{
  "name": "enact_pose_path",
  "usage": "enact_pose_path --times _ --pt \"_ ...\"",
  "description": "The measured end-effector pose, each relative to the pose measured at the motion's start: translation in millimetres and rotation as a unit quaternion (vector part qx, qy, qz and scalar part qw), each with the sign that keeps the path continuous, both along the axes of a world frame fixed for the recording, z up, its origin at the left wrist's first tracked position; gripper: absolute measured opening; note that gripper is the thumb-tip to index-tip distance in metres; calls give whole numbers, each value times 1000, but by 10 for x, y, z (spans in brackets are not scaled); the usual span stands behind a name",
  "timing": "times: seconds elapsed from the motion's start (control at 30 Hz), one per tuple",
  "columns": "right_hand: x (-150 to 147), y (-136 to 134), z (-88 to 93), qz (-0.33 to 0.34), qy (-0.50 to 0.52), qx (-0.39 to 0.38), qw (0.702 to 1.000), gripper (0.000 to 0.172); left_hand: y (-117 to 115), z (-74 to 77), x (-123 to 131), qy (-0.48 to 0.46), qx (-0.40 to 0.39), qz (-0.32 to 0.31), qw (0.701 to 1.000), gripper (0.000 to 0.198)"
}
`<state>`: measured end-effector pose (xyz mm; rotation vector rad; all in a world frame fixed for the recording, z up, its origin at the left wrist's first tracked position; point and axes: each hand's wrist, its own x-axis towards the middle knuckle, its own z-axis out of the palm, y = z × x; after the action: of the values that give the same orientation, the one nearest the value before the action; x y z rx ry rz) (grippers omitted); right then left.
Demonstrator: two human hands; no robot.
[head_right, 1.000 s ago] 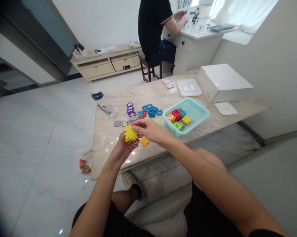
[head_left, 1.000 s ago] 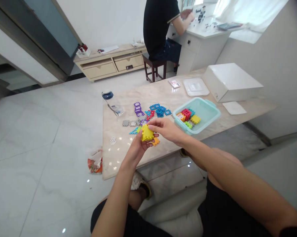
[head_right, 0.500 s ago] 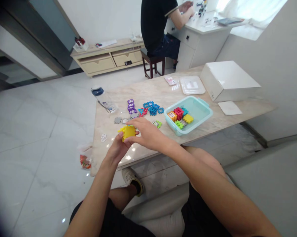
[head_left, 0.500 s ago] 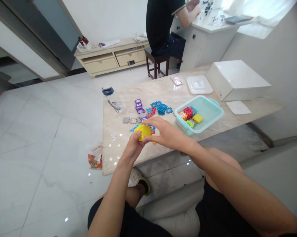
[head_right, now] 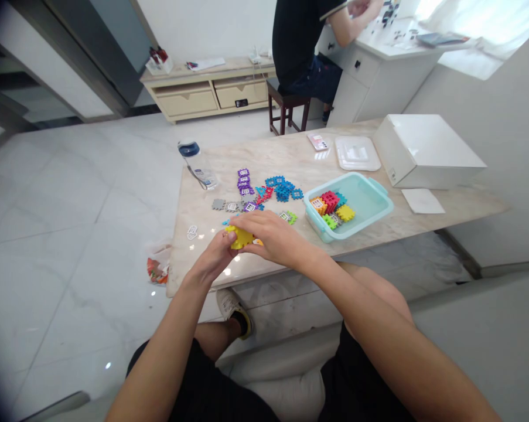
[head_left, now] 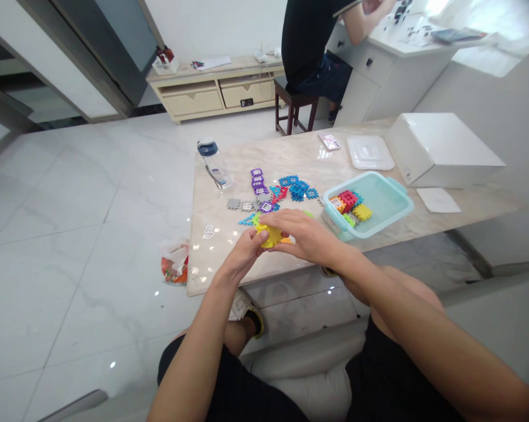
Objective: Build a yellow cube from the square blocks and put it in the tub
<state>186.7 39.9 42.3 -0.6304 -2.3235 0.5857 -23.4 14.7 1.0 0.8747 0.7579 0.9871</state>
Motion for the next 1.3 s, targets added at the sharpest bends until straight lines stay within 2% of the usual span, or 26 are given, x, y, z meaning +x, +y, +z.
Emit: enact_pose_path --times 0.3,0.5,0.63,0.73,0.9,1.1,1.3 --pt "-30 -21 -1 -7 -10 7 1000 58 -4 -7 4 19 25 48 998 60" --pt "22 -25 -4 6 2 -23 1000 51 -12 -27 -6 74 40 -10 996 62" --pt "13 -41 8 -21 13 -27 999 58 -26 3 10 55 36 -7 998 67" --pt "-34 -37 13 -47 -3 -23 999 65 -30 22 -2 51 28 -1 998 64" --pt "-75 7 -28 -32 -14 -14 999 65 -19 -1 -25 49 11 -7 999 59" --pt "-61 -27 -71 -47 -2 -33 998 57 -94 50 10 19 4 -16 1000 59" --pt "-85 -6 -46 -51 -4 -42 998 66 -102 32 -1 -18 13 -33 999 57"
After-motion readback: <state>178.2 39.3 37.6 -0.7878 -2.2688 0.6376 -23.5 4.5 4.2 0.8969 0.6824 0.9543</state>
